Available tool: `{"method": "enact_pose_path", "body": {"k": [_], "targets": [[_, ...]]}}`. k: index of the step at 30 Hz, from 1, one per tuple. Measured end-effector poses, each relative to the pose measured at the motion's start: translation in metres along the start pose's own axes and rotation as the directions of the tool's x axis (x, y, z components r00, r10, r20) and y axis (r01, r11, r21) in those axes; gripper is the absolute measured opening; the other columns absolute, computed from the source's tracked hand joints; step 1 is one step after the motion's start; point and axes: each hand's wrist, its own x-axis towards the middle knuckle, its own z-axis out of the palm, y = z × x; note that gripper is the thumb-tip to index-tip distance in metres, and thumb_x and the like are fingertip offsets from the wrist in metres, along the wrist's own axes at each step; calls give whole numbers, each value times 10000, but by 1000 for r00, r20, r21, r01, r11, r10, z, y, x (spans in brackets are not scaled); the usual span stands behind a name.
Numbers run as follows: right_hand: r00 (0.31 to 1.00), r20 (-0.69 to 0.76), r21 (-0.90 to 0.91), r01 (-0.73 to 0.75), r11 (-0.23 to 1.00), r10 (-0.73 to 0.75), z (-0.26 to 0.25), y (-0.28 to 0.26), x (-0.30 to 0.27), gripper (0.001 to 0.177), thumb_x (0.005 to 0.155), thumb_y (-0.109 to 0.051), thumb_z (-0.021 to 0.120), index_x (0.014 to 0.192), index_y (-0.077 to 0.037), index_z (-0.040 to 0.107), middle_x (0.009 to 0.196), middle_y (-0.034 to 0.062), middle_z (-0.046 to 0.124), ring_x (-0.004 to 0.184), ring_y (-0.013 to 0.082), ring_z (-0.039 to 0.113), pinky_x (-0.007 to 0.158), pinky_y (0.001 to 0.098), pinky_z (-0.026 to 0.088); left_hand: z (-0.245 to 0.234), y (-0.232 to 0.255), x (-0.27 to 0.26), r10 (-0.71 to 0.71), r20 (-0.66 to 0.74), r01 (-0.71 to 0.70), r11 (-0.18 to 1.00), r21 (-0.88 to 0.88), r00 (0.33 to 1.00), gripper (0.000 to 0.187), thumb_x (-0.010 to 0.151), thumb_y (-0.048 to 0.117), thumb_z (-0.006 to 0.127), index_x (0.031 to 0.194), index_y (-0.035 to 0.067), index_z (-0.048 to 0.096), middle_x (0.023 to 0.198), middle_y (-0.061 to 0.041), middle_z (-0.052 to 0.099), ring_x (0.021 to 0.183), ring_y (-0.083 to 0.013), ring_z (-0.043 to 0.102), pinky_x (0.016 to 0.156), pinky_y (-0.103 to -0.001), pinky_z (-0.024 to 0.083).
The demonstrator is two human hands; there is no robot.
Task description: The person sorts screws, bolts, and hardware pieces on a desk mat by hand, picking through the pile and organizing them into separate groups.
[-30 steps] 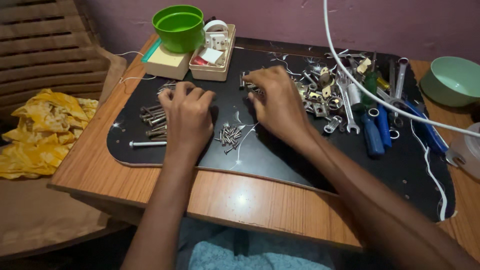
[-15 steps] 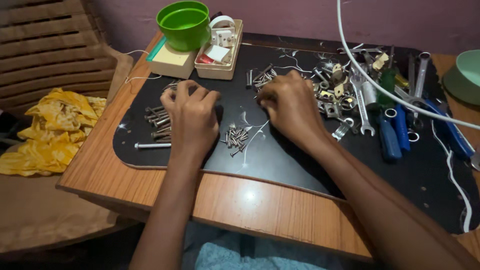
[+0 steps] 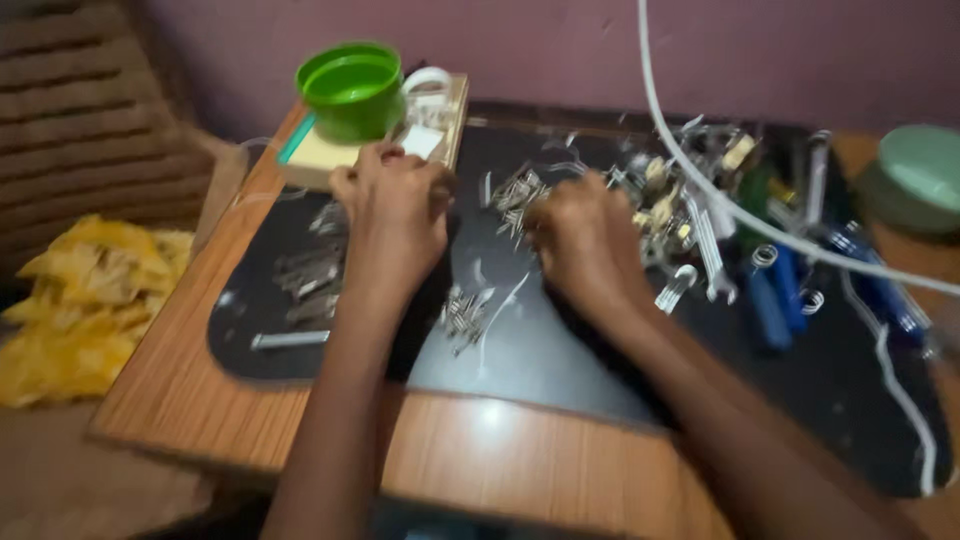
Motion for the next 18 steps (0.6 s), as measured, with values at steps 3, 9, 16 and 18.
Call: {"method": "enact_pose_path", "body": {"k": [3,9,16,18], "targets": [[998,-68,57,-15,998,19,-6,-4,0,140,819,35,734,821,-98,781,877,97,713,910,262,620,783,419,492,10,-1,14,8,-2,-8,999,-33,1000,183,751,53,799,917,131,801,1002,-91,751,1207,-356,542,1029,-572,307],[996,-29,102,-77,992,80,-11,-11,3,58,737,-64,804,764,-76,754,804,111,696,863,313,598,744,458,441,17,-3,4,-5,52,9,996,-84,999,143,757,61,781,864,151,808,1000,-33,764,1175,-331,558,988,-559,299],[991,-102,165,-74,984,91,-9,-7,4,42,810,-44,770,826,-76,748,838,92,712,844,278,604,763,424,440,20,2,5,89,54,-81,987,-137,995,131,773,75,785,874,155,810,974,0,758,1161,-299,571,1034,-541,294],[989,-104,185,-84,979,105,-10,-8,4,47,806,-62,780,839,-73,749,843,98,711,835,283,599,755,419,442,21,6,6,96,62,-86,984,-153,993,95,758,120,807,845,159,811,946,-4,756,1156,-304,566,1002,-546,287]]}}
